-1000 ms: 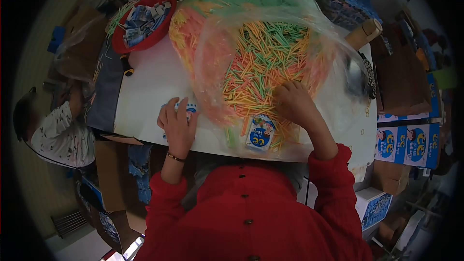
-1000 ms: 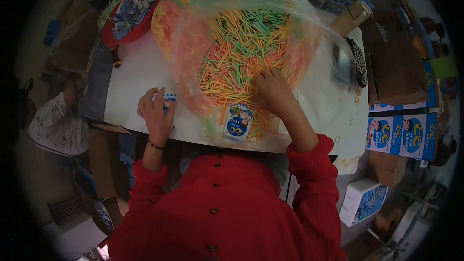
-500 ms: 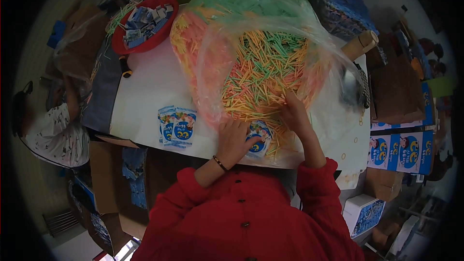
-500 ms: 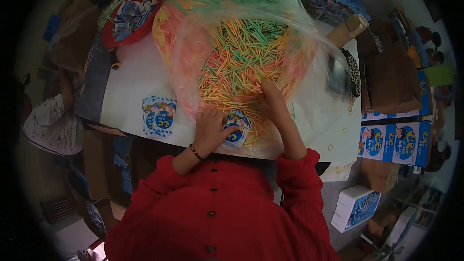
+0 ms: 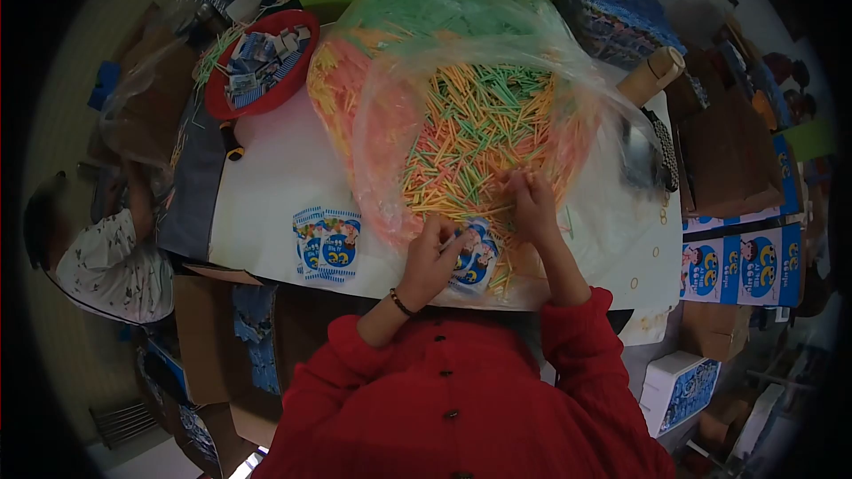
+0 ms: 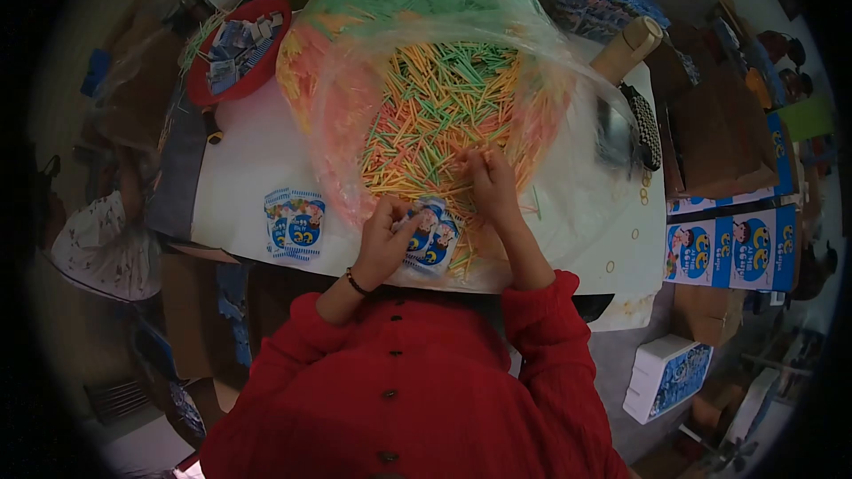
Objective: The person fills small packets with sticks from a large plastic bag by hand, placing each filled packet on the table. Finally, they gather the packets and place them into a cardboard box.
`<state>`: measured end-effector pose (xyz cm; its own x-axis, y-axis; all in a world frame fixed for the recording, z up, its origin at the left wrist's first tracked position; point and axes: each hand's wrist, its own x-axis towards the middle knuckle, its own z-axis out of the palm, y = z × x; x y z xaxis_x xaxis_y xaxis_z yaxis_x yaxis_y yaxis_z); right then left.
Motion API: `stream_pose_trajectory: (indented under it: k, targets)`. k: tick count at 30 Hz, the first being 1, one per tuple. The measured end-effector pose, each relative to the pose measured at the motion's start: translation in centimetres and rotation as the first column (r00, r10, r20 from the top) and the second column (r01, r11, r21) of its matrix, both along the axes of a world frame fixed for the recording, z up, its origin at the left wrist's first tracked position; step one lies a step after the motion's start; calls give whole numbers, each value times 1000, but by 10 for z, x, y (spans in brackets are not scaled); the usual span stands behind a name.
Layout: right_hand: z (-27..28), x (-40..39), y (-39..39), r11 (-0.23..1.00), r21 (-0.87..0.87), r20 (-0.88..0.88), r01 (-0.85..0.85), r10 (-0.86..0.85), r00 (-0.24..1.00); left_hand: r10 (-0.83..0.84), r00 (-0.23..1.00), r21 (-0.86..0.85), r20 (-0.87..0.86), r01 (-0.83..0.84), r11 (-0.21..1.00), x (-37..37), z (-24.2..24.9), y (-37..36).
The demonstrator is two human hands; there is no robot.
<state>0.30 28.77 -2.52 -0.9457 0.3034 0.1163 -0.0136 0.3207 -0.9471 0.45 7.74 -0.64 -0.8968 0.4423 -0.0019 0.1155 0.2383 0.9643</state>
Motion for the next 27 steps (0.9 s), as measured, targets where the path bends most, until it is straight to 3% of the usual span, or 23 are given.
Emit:
stream_pose_trajectory:
  k: [1, 2, 3, 5, 9, 11, 12, 13, 14, 18, 20, 21, 23, 27]
  targets:
    - [-1, -4, 6, 952, -286, 91, 106, -83, 992, 12, 984, 283, 177, -62, 957, -3, -4, 2]
    - [-2, -8, 11, 814, -537, 202, 223, -133, 970, -29, 938, 527, 346, -169, 833, -6, -7, 4]
    - [1, -11, 12, 814, -537, 200, 222, -133, 971, -28, 938, 527, 344, -168, 833, -11, -4, 3]
    - [8, -16, 15, 373, -909, 166, 183, -78, 983, -209, 778, 550, 592, -201, 811, -23, 4, -4]
    - [29, -12, 7, 350, -912, 250, 215, 57, 967, -291, 682, 595, 671, -261, 760, -29, 7, -7]
    - [22, -4, 3, 616, -782, 97, 94, -29, 995, -346, 572, 598, 744, -339, 726, -28, 15, -7]
    - [13, -2, 2, 612, -785, 101, 95, -24, 995, -340, 570, 593, 748, -345, 728, -27, 9, -7]
    - [2, 0, 1, 824, -558, 90, 93, -51, 995, -343, 589, 593, 731, -302, 747, -27, 1, -8]
    - [-7, 1, 1, 957, -276, 68, 89, -74, 995, -348, 609, 593, 712, -256, 764, -27, -6, -9]
    - [9, 12, -6, 942, -332, -28, 41, -54, 998, -241, 750, 556, 617, -198, 808, -23, -6, -7]
    - [36, 17, -11, 800, -596, -141, -70, -19, 990, -185, 827, 488, 531, -120, 865, -24, 1, -6]
    - [45, 19, -15, 799, -598, -138, -67, -20, 990, -185, 825, 486, 534, -121, 865, -24, 2, -7]
    - [59, 22, -25, 634, -737, -271, -233, 38, 962, -211, 865, 435, 454, -9, 900, -26, 3, -8]
    - [72, 22, -37, 688, -599, -369, -410, 218, 904, -239, 924, 406, 298, 104, 908, -24, 5, -4]
